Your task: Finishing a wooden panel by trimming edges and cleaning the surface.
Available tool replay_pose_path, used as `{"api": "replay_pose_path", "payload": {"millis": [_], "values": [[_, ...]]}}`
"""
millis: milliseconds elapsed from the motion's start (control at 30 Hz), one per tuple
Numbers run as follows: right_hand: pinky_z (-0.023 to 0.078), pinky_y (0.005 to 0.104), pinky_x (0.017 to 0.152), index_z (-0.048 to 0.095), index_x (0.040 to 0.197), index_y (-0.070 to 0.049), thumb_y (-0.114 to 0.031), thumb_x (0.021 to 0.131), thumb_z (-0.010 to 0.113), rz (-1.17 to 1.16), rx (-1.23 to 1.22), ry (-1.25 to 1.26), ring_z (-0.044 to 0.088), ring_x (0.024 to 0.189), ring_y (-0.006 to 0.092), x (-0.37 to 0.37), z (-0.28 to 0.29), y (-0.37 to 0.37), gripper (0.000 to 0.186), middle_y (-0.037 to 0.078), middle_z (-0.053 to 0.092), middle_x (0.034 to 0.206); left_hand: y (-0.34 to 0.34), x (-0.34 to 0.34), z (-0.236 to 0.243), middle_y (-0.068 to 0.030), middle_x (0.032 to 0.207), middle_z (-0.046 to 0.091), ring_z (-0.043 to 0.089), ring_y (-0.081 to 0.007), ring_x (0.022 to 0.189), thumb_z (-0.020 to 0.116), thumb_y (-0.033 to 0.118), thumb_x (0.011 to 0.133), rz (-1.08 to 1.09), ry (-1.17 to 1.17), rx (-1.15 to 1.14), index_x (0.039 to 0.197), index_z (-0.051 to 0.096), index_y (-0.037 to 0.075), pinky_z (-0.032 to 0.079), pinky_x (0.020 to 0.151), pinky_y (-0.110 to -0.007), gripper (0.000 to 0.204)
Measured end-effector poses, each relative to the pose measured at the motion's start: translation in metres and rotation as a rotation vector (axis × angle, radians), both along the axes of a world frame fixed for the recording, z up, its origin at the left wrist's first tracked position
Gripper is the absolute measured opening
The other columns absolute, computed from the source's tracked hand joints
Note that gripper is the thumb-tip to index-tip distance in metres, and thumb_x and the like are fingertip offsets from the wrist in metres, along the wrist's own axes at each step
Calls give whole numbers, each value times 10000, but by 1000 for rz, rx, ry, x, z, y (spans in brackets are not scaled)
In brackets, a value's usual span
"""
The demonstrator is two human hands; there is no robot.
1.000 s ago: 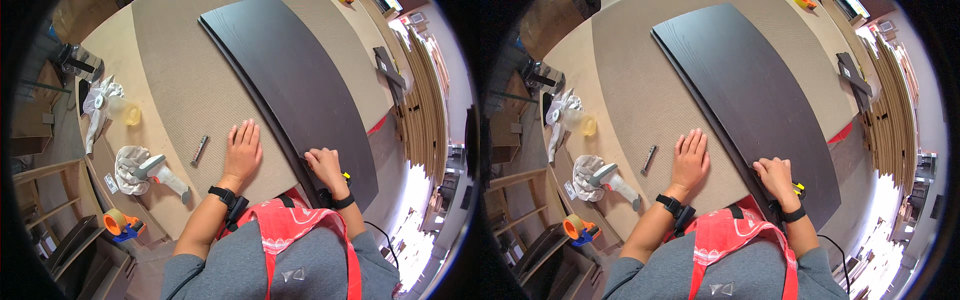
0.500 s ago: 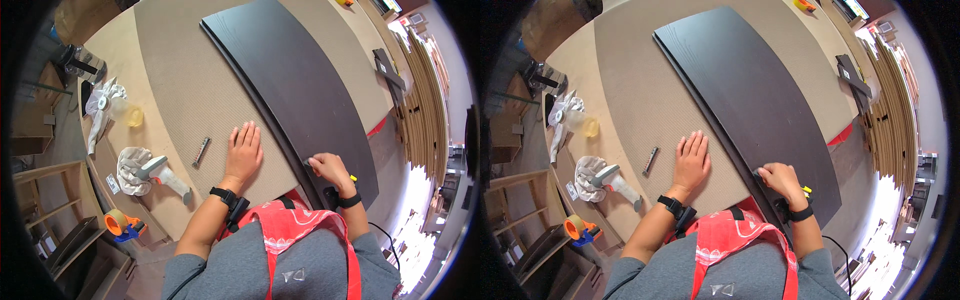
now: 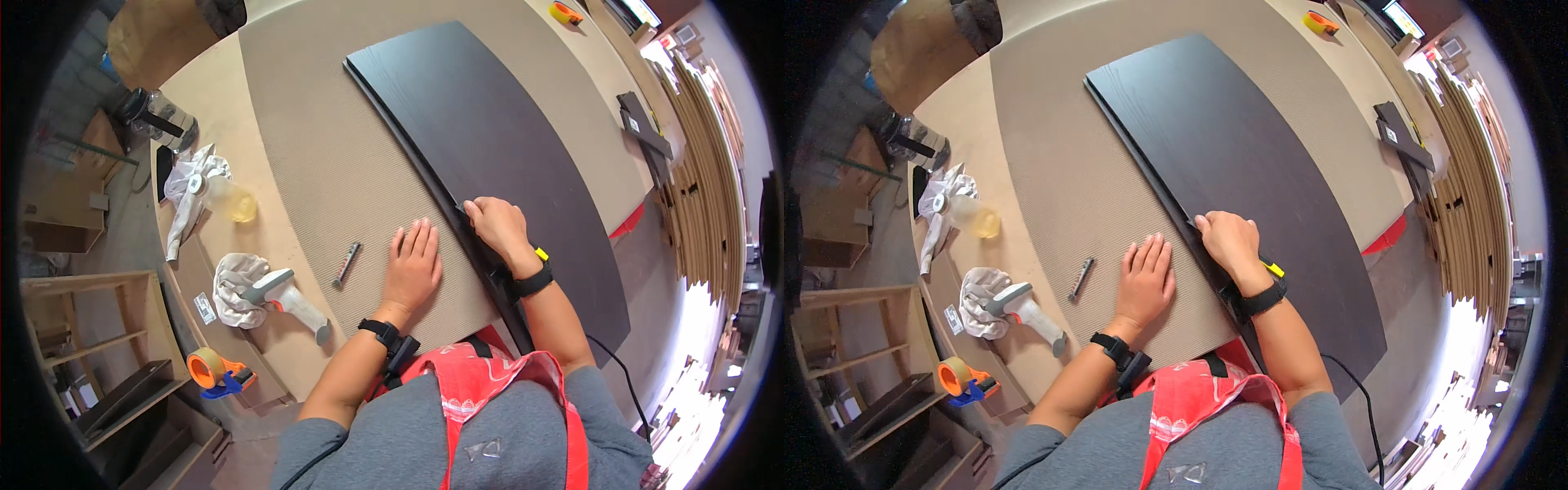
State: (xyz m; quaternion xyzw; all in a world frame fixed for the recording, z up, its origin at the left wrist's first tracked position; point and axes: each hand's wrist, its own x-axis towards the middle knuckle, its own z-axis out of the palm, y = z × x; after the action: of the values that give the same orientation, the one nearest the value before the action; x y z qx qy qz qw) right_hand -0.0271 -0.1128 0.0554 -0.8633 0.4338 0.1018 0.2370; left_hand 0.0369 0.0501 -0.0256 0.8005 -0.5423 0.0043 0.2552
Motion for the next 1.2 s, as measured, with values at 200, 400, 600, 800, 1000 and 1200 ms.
{"api": "replay_pose_path", "payload": {"millis": [200,400,600,800,1000,1200], "values": [[399,446,738,649,770,-68,-335,901,471,39,-59,-37,596,806,331,8,-7,-7,346,135,645,764,1,0,-1,-116,1302,494,419,-229,1240,545,208,824,0,11,6,1228,512,26,259,1070,-423,443],[388,431,690,661,756,-89,-325,886,502,147,-232,-26,603,791,298,15,-16,-10,313,122,644,736,2,-1,-2,-116,1299,497,420,-226,1241,544,211,826,3,23,1,1226,516,30,259,1070,-420,440],[394,418,705,689,803,-107,-325,873,521,233,-176,126,621,802,297,17,-8,-11,284,124,663,782,3,0,-1,-111,1310,488,417,-218,1247,532,230,834,0,12,20,1247,494,24,252,1078,-421,463],[427,394,711,678,803,-99,-357,878,498,221,56,152,624,746,293,6,-1,-25,324,89,655,721,2,-1,-2,-117,1319,479,411,-221,1252,533,231,833,2,18,23,1245,493,20,251,1079,-420,465],[460,411,721,680,826,-83,-366,879,473,65,116,78,628,776,299,21,-9,-33,354,93,661,752,2,0,-2,-117,1317,482,410,-224,1253,538,224,830,3,16,14,1235,500,23,254,1074,-424,454],[464,412,763,697,935,-101,-362,866,492,129,21,249,624,881,328,26,4,-27,339,149,666,916,2,0,-2,-115,1322,477,404,-218,1258,537,240,831,1,2,26,1235,500,25,249,1080,-424,459]]}}
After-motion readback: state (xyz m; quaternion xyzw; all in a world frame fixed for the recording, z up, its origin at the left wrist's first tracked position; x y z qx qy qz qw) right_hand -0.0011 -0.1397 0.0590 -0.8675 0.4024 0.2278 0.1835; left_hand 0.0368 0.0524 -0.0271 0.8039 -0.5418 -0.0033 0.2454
